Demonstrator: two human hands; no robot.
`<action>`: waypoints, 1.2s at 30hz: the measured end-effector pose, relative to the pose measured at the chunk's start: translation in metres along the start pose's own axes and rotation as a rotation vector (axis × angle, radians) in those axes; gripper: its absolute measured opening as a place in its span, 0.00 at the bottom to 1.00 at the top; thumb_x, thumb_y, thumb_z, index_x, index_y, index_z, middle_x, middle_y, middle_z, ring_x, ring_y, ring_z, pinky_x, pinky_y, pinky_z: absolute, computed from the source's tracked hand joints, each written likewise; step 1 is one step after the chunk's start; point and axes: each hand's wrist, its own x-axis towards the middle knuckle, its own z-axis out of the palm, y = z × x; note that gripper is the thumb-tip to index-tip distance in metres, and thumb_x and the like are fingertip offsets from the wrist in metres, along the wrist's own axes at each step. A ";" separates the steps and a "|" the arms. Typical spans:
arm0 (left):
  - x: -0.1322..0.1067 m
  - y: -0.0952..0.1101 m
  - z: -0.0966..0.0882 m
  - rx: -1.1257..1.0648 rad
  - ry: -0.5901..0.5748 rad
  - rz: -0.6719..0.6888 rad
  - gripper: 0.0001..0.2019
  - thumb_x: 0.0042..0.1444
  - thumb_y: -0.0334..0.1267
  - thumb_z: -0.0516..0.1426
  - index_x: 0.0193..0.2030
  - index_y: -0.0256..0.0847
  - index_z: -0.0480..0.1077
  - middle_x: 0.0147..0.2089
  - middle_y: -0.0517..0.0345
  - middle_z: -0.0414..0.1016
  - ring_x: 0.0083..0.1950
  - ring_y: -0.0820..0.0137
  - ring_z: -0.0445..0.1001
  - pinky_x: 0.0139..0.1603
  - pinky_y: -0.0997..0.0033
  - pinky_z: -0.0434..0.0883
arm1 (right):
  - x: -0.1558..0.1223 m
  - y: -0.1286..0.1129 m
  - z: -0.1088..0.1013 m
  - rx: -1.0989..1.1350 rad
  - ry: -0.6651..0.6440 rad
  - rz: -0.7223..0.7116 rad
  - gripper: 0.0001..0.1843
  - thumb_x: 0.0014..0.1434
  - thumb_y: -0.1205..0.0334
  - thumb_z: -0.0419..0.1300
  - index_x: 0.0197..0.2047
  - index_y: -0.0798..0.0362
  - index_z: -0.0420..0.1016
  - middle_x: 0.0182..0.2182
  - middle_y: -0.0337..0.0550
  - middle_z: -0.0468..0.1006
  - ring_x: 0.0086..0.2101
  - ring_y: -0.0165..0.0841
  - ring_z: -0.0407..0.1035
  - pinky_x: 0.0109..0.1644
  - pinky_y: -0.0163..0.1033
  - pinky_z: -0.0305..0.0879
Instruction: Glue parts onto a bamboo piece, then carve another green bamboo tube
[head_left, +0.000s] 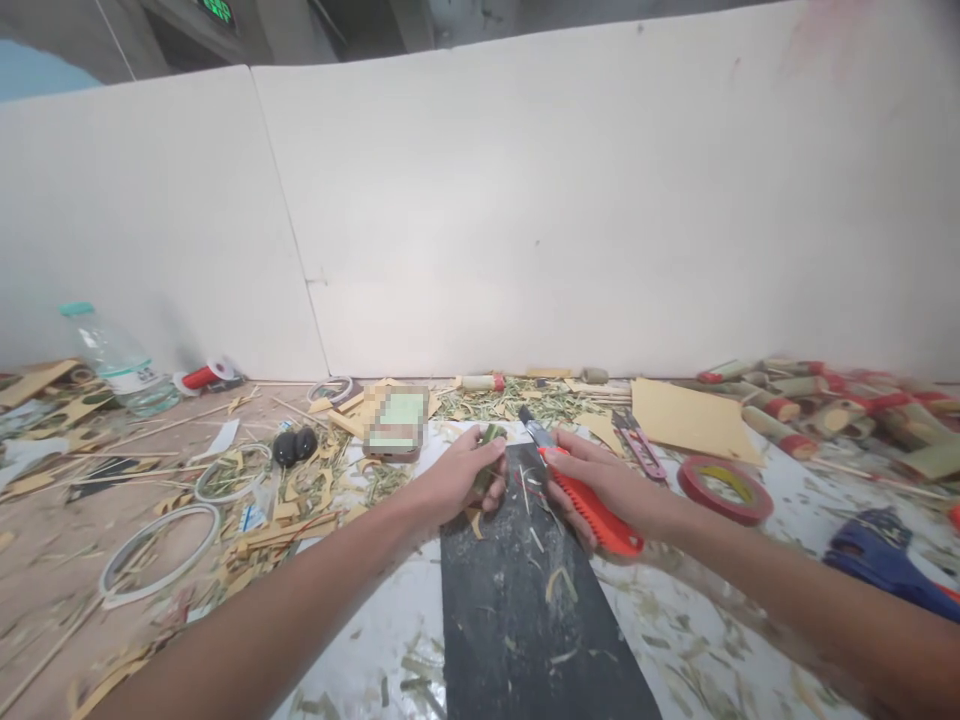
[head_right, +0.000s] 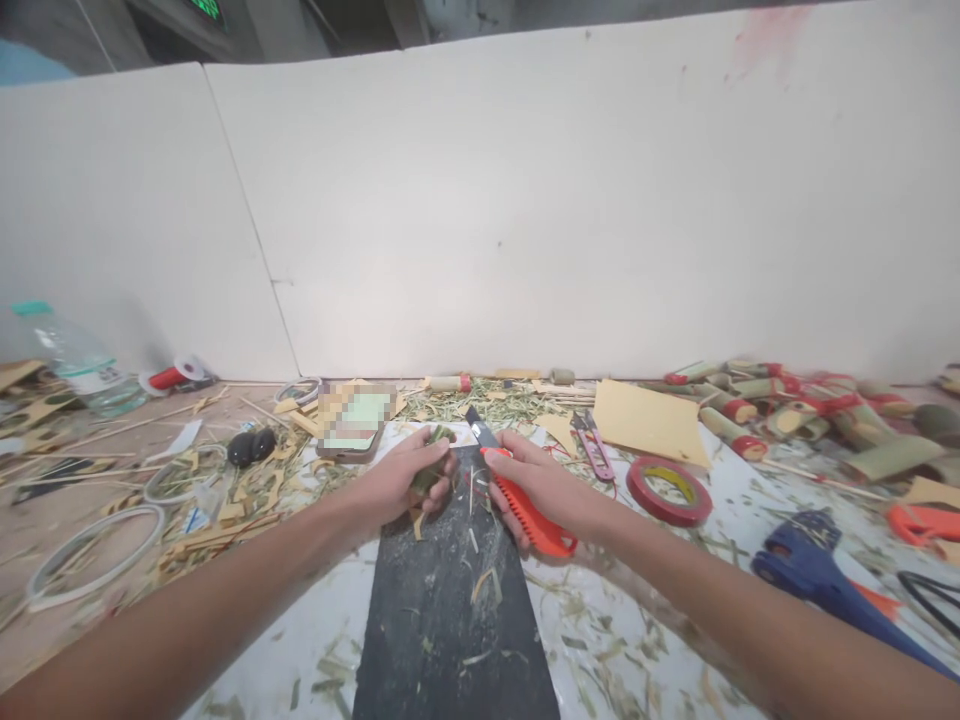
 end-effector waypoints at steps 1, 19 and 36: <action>0.001 -0.001 -0.001 -0.007 -0.012 0.006 0.17 0.54 0.50 0.59 0.35 0.40 0.57 0.30 0.63 0.66 0.21 0.79 0.65 0.22 0.77 0.64 | 0.000 -0.001 -0.001 0.016 -0.037 0.000 0.16 0.63 0.45 0.51 0.35 0.49 0.57 0.14 0.29 0.68 0.09 0.25 0.58 0.12 0.29 0.55; -0.010 0.009 0.000 0.468 -0.076 -0.021 0.20 0.52 0.51 0.60 0.43 0.39 0.62 0.21 0.69 0.59 0.18 0.79 0.57 0.17 0.80 0.58 | 0.001 -0.001 0.009 -0.074 -0.204 0.099 0.21 0.61 0.40 0.51 0.32 0.51 0.60 0.13 0.27 0.62 0.10 0.22 0.52 0.10 0.27 0.54; -0.011 0.013 -0.001 0.277 -0.052 -0.033 0.16 0.59 0.52 0.54 0.35 0.40 0.60 0.29 0.61 0.66 0.29 0.74 0.69 0.31 0.75 0.66 | 0.000 0.009 0.010 0.094 -0.094 -0.032 0.17 0.64 0.45 0.51 0.34 0.51 0.61 0.18 0.33 0.72 0.10 0.22 0.58 0.13 0.27 0.55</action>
